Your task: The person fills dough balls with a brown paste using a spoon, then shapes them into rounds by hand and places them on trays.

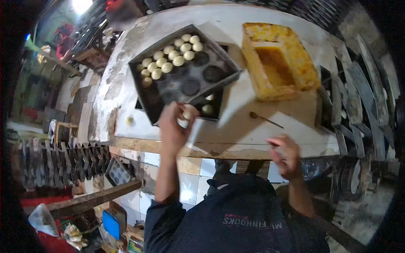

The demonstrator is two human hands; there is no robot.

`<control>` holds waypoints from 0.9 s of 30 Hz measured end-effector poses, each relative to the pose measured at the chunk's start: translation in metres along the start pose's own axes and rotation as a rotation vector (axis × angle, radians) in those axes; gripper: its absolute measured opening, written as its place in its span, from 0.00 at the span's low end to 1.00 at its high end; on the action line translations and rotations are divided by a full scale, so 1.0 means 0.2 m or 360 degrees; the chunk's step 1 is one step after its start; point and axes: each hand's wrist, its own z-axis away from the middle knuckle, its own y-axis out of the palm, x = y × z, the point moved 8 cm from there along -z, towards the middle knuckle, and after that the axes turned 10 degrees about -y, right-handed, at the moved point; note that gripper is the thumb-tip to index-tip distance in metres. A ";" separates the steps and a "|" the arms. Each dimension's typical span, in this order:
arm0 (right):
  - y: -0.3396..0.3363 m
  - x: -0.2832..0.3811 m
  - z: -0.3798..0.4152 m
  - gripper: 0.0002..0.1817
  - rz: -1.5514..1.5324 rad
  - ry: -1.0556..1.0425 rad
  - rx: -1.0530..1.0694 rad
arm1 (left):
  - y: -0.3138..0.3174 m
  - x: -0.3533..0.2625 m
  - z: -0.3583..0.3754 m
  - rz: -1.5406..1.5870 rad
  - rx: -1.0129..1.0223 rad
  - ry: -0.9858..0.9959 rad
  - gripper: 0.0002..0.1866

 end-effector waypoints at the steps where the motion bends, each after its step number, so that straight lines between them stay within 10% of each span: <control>1: 0.09 -0.05 0.03 0.15 -0.0170 0.0114 0.0030 | 0.10 -0.14 0.11 0.0289 0.0041 0.0017 0.20; 6: -0.14 -0.05 0.22 0.21 -0.0628 0.0519 -0.0240 | 0.53 -0.86 0.53 0.0737 0.0555 0.0426 0.63; 9: -0.47 0.07 0.34 0.26 -0.0163 -0.0012 -0.0515 | 0.71 -1.04 0.62 0.1364 0.0826 0.0209 0.55; 11: -0.57 0.16 0.40 0.28 0.0141 -0.0124 -0.0360 | 0.80 -1.13 0.69 0.1365 0.0652 0.0171 0.28; 13: -0.66 0.21 0.48 0.29 0.0279 -0.0156 -0.0342 | 0.85 -1.21 0.75 0.1373 0.0539 -0.0025 0.21; 15: -0.80 0.09 0.62 0.26 -0.0323 0.0026 -0.0999 | 0.90 -1.30 0.84 0.1154 0.0559 0.0139 0.20; 16: -0.81 0.10 0.61 0.22 -0.0164 0.0098 -0.0642 | 0.93 -1.35 0.90 0.0945 0.0555 0.0287 0.20; 21: -0.82 0.02 0.62 0.10 -0.0001 -0.0025 -0.0743 | 1.11 -1.47 0.95 0.1665 0.1096 -0.0006 0.40; 23: -0.70 -0.19 0.60 0.11 0.0081 0.0095 -0.0853 | 1.13 -1.39 0.89 0.1520 0.1014 -0.0010 0.33; 25: -0.62 -0.37 0.49 0.14 0.0035 0.0257 -0.0699 | 1.18 -1.24 0.83 0.1016 0.1140 -0.0463 0.24; 27: -0.53 -0.44 0.40 0.14 0.0126 0.0136 -0.0612 | 1.19 -1.07 0.79 0.1629 0.1092 -0.1010 0.15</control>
